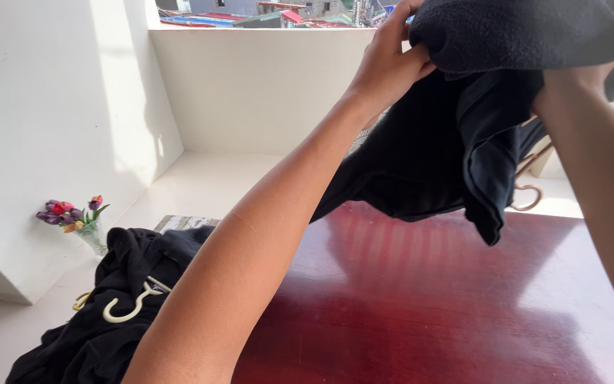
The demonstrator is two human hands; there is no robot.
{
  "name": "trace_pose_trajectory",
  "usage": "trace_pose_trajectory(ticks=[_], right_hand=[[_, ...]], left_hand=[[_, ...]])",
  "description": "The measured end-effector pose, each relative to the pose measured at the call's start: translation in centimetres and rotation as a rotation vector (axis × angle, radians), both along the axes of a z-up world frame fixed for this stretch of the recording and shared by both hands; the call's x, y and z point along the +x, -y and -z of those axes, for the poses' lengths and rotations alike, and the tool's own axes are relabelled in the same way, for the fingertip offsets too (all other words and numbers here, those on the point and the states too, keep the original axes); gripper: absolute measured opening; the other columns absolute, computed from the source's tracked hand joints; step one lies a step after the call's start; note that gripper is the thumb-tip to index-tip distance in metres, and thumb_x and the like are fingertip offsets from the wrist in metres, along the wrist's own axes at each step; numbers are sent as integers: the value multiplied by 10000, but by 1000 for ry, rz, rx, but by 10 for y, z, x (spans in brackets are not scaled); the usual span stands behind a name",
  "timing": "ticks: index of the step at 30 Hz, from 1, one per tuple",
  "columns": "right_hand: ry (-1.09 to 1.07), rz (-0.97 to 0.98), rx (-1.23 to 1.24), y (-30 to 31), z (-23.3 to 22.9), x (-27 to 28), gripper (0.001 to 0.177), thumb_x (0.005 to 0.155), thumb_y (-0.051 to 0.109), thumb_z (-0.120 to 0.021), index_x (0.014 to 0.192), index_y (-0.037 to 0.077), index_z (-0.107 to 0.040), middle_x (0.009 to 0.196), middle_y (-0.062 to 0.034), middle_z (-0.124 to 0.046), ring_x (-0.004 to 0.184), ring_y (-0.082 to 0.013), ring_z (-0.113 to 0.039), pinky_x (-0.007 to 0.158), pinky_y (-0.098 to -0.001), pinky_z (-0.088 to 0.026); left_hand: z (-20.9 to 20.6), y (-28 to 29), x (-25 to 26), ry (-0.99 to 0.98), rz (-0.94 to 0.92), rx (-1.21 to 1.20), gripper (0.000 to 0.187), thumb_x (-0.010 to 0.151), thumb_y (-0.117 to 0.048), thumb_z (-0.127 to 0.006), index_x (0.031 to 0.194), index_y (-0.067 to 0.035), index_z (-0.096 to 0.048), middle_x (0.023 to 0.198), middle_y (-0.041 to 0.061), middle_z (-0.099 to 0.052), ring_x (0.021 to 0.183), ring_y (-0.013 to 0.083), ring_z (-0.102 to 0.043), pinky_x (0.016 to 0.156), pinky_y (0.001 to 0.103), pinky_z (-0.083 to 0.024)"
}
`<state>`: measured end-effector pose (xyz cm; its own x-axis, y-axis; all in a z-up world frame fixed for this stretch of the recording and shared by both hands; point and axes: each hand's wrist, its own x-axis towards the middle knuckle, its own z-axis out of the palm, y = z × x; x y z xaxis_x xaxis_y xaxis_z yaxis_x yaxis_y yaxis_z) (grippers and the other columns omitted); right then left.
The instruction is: The person spreads a pair of black pants on a table, aligns the legs, and folds them into a rectangle by hand. They then pick up a black sweatshirt from a pile, move a hanger, and reach inside the sweatshirt to turn it inside out by hand.
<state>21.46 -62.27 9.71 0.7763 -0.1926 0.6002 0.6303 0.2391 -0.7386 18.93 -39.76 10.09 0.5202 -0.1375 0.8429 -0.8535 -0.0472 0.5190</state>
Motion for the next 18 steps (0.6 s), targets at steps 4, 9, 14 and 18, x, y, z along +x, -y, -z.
trace_pose_trajectory(ticks=[4,9,14,18], right_hand=[[125,401,-373,60,-17,-3,546,919,228,-819,1318,33,-502,1244,-165,-689,1147,-277,-710,944,-417,-570],[289,617,-946,91,63,-9,529,864,220,-903,1231,-14,-602,1142,-192,-739,1068,-296,-729,914,-414,-561],[-75,-5,-1565,54,247,-31,622,736,335,-808,1295,104,-662,1127,-207,-736,1072,-370,-699,967,-436,-535],[-135,211,-1843,19,333,-52,445,791,200,-730,1194,24,-662,1170,-215,-683,1121,-374,-659,979,-477,-522]], left_hand=[[13,39,-1,-338,140,-119,423,955,-46,-476,1373,-107,-476,1094,132,-734,888,190,-800,798,319,-646],[117,1,8,-528,-397,-47,306,959,-339,-685,1013,-38,-689,768,119,-686,619,201,-675,481,315,-501],[304,-55,-34,-949,-677,119,687,832,58,-618,1474,-128,-463,1432,209,-442,1233,359,-559,1017,420,-515],[348,-46,-57,-930,-719,-113,682,840,20,-559,1484,-165,-431,1545,162,-339,1403,336,-414,1120,446,-408]])
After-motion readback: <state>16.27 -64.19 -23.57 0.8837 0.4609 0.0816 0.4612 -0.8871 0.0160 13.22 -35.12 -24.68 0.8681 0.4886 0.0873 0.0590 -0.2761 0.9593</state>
